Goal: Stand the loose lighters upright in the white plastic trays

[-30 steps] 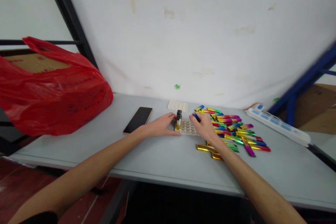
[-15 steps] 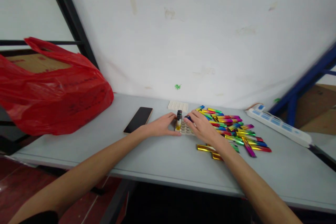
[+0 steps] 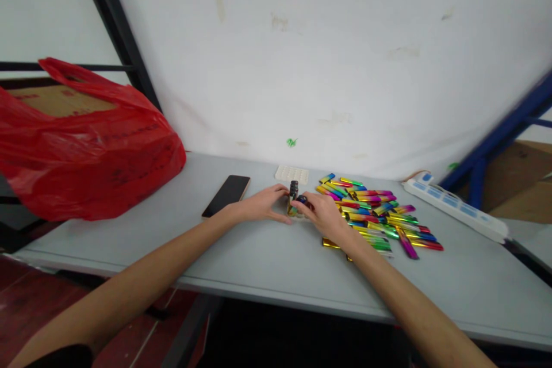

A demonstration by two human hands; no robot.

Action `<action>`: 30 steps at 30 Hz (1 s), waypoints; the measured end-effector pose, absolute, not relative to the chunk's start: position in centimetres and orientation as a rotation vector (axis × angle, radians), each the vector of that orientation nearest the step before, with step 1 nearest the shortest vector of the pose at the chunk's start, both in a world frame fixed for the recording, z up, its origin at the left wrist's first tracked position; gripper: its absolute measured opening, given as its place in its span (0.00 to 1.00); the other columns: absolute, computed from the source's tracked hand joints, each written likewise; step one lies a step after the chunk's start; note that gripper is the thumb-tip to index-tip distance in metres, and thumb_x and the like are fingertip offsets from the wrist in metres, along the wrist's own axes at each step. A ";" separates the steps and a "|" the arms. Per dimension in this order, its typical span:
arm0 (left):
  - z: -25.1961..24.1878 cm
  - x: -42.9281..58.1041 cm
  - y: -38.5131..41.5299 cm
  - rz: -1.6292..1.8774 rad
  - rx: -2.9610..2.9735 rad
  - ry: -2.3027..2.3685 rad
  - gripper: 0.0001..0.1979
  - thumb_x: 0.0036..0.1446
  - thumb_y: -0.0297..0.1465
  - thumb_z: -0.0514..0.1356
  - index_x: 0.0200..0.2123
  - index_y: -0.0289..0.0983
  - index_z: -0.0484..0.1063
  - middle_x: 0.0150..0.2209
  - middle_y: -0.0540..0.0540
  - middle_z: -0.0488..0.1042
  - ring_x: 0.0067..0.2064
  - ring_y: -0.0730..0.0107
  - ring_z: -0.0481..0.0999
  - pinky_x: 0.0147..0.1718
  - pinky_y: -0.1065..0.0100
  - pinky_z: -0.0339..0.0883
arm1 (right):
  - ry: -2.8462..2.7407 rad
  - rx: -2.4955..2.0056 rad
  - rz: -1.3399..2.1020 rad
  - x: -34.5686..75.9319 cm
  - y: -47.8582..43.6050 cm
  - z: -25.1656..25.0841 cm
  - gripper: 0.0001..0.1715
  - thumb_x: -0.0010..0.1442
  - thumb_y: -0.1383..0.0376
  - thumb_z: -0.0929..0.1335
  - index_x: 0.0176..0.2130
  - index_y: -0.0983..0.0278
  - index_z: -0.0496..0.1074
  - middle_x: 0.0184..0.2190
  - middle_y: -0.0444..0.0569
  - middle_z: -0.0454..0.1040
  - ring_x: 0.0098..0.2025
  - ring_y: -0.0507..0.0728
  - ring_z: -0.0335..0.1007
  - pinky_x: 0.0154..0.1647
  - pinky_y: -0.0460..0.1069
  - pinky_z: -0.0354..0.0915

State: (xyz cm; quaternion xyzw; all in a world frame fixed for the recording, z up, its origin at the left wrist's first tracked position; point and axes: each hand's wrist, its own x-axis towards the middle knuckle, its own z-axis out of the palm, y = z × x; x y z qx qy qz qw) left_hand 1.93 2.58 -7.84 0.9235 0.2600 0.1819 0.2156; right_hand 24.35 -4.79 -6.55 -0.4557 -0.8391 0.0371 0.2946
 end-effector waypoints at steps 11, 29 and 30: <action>-7.8 1.9 2.4 0.508 2.558 0.701 0.36 0.54 0.50 0.70 0.60 0.38 0.68 0.59 0.38 0.69 0.61 0.51 0.70 0.63 0.57 0.61 | -2.496 -1.429 -0.071 23.4 -5.5 -5.0 0.25 0.74 0.49 0.61 0.52 0.65 0.73 0.40 0.55 0.83 0.39 0.61 0.79 0.34 0.49 0.59; -7.1 2.4 1.4 0.457 2.606 0.829 0.42 0.54 0.56 0.67 0.63 0.35 0.65 0.64 0.36 0.66 0.64 0.49 0.67 0.65 0.57 0.59 | -2.343 -1.578 -0.296 33.5 2.5 -8.5 0.26 0.75 0.60 0.56 0.62 0.68 0.69 0.63 0.61 0.70 0.69 0.65 0.58 0.68 0.61 0.56; -7.1 2.4 1.4 0.451 2.604 0.834 0.42 0.55 0.56 0.67 0.63 0.35 0.64 0.64 0.35 0.66 0.65 0.49 0.67 0.66 0.57 0.59 | -2.389 -1.589 -0.261 33.5 2.6 -8.7 0.26 0.75 0.60 0.56 0.63 0.66 0.69 0.64 0.60 0.70 0.69 0.64 0.58 0.68 0.61 0.57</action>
